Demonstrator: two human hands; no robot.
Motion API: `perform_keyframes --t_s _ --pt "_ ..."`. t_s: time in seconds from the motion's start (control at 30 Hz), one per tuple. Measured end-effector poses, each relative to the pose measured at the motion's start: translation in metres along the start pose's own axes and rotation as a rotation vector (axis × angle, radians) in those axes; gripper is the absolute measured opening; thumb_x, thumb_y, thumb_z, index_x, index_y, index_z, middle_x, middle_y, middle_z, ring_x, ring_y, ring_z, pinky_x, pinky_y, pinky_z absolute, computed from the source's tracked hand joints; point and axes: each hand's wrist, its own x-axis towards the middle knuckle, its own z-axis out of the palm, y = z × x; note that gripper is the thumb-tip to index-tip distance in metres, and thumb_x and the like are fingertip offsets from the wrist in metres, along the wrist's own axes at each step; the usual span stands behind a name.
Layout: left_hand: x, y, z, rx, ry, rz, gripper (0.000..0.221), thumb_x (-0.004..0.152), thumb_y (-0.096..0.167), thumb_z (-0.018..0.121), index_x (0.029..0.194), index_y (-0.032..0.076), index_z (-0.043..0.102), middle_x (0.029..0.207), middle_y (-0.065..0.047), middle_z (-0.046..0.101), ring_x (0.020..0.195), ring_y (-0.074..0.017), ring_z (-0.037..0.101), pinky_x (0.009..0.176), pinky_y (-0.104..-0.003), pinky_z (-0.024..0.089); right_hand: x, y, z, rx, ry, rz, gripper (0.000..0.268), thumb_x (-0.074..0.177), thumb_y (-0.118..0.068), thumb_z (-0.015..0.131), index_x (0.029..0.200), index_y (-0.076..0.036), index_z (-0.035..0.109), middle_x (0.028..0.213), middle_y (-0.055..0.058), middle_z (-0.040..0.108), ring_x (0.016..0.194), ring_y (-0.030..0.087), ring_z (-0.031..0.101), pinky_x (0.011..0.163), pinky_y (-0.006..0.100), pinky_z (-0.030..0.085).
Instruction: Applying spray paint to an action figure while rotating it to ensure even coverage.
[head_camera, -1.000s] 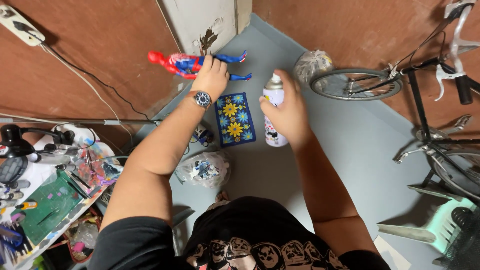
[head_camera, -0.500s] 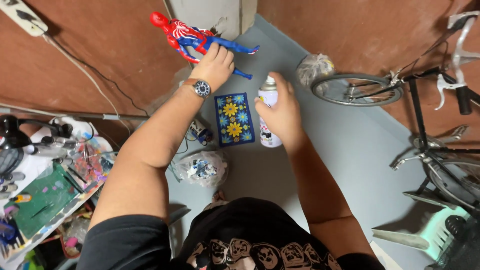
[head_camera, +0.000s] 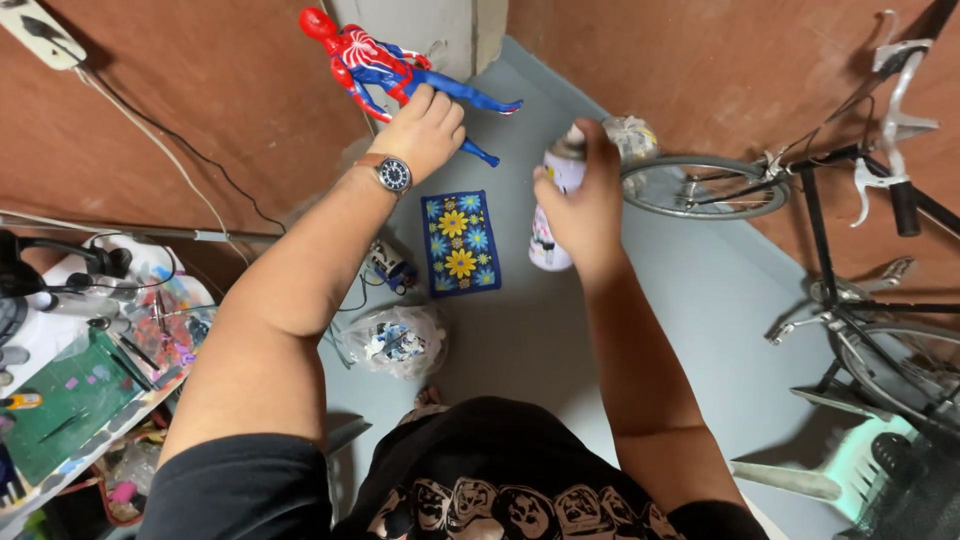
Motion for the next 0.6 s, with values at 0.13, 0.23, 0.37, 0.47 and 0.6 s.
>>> perform_keyframes --t_s 0.13,0.23,0.37,0.47,0.6 --pt "0.002 -0.001 -0.003 -0.003 0.027 -0.007 0.011 0.088 0.012 0.071 0.092 0.023 0.073 0.092 0.0 0.062 0.09 -0.0273 0.059 0.1 -0.044 0.048 -0.012 -0.003 0.01 -0.026 -0.116 0.116 0.066 0.081 -0.026 0.075 0.142 -0.015 0.049 0.13 0.016 0.059 0.121 0.035 0.059 0.103 0.044 0.047" --pt "0.002 -0.007 -0.005 0.015 -0.022 -0.002 0.012 0.085 0.015 0.074 0.095 0.023 0.073 0.096 0.001 0.064 0.093 -0.0268 0.061 0.101 -0.045 0.048 -0.019 0.003 0.013 -0.03 -0.146 0.138 0.072 0.079 -0.027 0.077 0.144 -0.013 0.05 0.134 0.017 0.059 0.124 0.035 0.06 0.105 0.043 0.046" --pt "-0.002 -0.002 -0.001 0.004 -0.062 0.011 0.019 0.082 0.021 0.081 0.099 0.024 0.073 0.1 0.0 0.067 0.098 -0.026 0.063 0.102 -0.044 0.049 -0.006 0.014 0.01 -0.022 0.001 0.034 0.069 0.081 -0.022 0.078 0.143 -0.012 0.048 0.135 0.017 0.056 0.129 0.035 0.055 0.11 0.045 0.044" --pt "-0.002 -0.002 -0.003 -0.04 0.028 -0.014 0.01 0.088 0.014 0.073 0.093 0.023 0.073 0.094 0.0 0.064 0.092 -0.0265 0.061 0.102 -0.044 0.049 0.004 0.0 0.01 -0.016 -0.077 0.045 0.063 0.083 -0.023 0.073 0.139 -0.014 0.047 0.128 0.013 0.057 0.122 0.034 0.055 0.102 0.045 0.046" --pt "-0.003 -0.01 -0.003 -0.03 0.111 -0.05 0.01 0.092 0.011 0.068 0.089 0.021 0.07 0.093 -0.002 0.062 0.09 -0.0272 0.058 0.101 -0.044 0.048 -0.024 -0.003 0.009 -0.009 -0.171 0.114 0.071 0.081 -0.029 0.077 0.145 -0.017 0.049 0.136 0.016 0.056 0.127 0.036 0.059 0.106 0.044 0.046"
